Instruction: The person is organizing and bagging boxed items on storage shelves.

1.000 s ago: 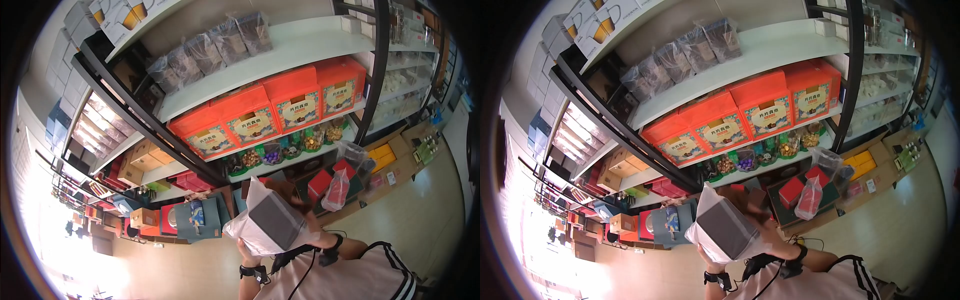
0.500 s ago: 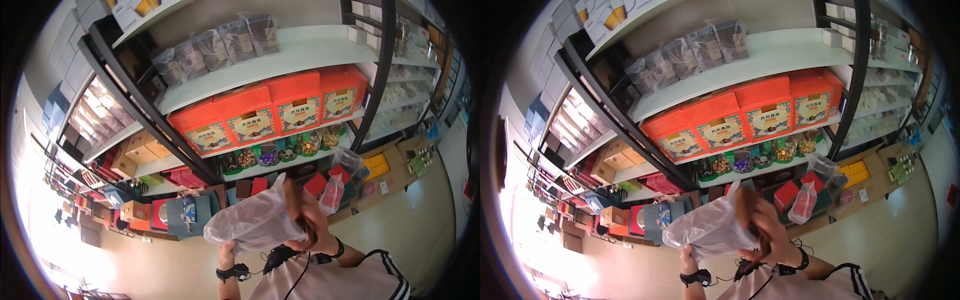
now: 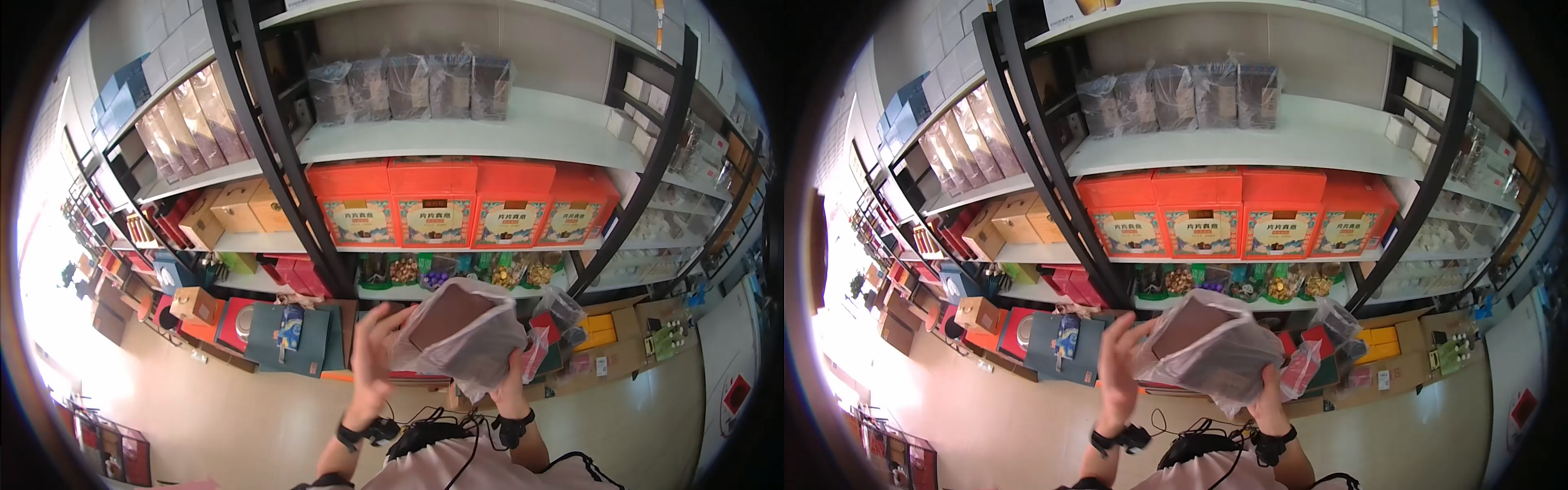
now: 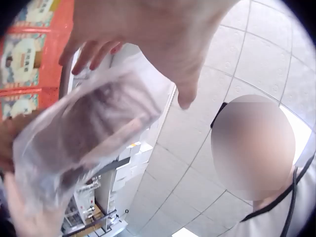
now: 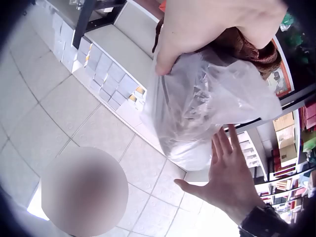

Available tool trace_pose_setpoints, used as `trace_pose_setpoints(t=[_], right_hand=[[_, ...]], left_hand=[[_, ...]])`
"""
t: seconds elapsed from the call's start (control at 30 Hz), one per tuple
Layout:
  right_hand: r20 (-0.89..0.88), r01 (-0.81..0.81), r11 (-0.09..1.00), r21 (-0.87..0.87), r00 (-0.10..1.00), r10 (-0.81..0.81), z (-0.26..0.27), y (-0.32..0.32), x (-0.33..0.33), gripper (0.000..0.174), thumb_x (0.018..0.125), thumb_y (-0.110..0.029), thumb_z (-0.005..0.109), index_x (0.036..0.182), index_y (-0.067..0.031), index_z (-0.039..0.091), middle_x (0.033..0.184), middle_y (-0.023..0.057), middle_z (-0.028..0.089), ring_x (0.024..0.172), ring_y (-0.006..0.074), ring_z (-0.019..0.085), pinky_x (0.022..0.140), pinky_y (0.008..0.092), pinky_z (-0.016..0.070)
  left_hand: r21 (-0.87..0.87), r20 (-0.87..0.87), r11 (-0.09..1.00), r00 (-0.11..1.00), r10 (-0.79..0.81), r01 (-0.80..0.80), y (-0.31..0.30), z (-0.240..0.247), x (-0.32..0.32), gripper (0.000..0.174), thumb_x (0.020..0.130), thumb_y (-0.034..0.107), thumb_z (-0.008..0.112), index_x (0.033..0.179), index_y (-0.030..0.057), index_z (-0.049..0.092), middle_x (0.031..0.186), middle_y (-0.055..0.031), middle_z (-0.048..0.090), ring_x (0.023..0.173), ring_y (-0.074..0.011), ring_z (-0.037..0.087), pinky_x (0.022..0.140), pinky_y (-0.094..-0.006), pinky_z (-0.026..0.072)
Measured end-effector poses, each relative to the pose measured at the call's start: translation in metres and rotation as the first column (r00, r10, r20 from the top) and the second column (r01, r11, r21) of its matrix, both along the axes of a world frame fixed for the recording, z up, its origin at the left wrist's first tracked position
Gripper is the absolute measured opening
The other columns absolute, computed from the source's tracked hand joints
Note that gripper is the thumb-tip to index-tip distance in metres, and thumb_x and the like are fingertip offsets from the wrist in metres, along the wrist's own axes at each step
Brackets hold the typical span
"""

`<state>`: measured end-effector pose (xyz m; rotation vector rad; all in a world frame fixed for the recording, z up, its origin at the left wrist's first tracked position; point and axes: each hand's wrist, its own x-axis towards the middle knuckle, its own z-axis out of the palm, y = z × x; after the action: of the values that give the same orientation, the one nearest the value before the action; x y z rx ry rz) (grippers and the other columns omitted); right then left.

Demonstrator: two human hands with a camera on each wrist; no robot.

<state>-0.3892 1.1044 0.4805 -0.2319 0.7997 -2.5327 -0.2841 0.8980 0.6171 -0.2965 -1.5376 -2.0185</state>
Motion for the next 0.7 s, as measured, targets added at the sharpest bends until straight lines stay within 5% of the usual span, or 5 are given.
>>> trace_pose_setpoints(t=[0.23,0.37,0.5,0.53,0.7], right_hand=[[-0.031,-0.084,0.996,-0.037,0.996,0.083,-0.04,-0.011,0.01,0.067,0.097,-0.039,0.065,0.147,-0.0079,0.035,0.142,0.0094,0.049,0.13,0.025,0.051,0.107,0.0442,0.0464],[-0.06,-0.076,0.933,0.352,0.993,0.104,0.025,0.002,0.008,0.043,0.099,-0.012,0.06,0.139,-0.0046,0.044,0.13,0.0094,0.056,0.12,0.0237,0.058,0.101,0.0421,0.0511],[-0.077,0.166,0.934,0.316,0.986,-0.149,0.098,0.032,0.002,0.039,0.102,-0.016,0.055,0.138,-0.0035,0.045,0.131,0.0137,0.056,0.117,0.0249,0.061,0.098,0.04,0.0527],[-0.275,0.34,0.89,0.303,0.926,-0.26,0.106,0.03,0.002,0.044,0.102,-0.019,0.055,0.141,-0.0029,0.043,0.135,0.0148,0.055,0.118,0.0262,0.061,0.098,0.0425,0.0521],[-0.969,0.665,0.742,0.088,-0.115,0.217,0.145,-0.013,0.004,0.04,0.093,-0.018,0.062,0.127,0.0019,0.062,0.134,0.0166,0.058,0.127,0.0337,0.056,0.104,0.0449,0.0469]], left_hand=[[-0.072,0.248,0.955,0.923,0.295,-0.286,0.068,-0.098,-0.009,0.118,0.06,0.022,0.097,0.149,-0.0012,0.023,0.13,-0.016,0.053,0.123,-0.0264,0.054,0.107,-0.0457,0.0417],[-0.631,0.07,0.702,0.876,0.477,-0.331,0.033,-0.08,0.003,0.073,0.072,0.017,0.086,0.137,0.0088,0.055,0.13,-0.01,0.061,0.117,-0.0293,0.06,0.103,-0.0476,0.0433],[-0.825,-0.197,0.422,0.891,0.41,-0.376,0.003,-0.053,-0.002,0.089,0.063,0.021,0.093,0.136,-0.002,0.048,0.129,-0.0183,0.062,0.115,-0.0287,0.063,0.1,-0.0372,0.0493],[-0.459,0.09,0.869,0.963,0.255,-0.187,0.011,-0.032,-0.003,0.068,0.07,0.018,0.087,0.132,0.0072,0.061,0.134,-0.0117,0.062,0.123,-0.0269,0.059,0.109,-0.0411,0.0438],[-0.754,-0.189,0.534,0.905,0.381,-0.383,0.012,-0.037,-0.011,0.075,0.068,0.023,0.088,0.131,-0.0033,0.055,0.127,-0.024,0.064,0.118,-0.0373,0.064,0.094,-0.0464,0.0544]])
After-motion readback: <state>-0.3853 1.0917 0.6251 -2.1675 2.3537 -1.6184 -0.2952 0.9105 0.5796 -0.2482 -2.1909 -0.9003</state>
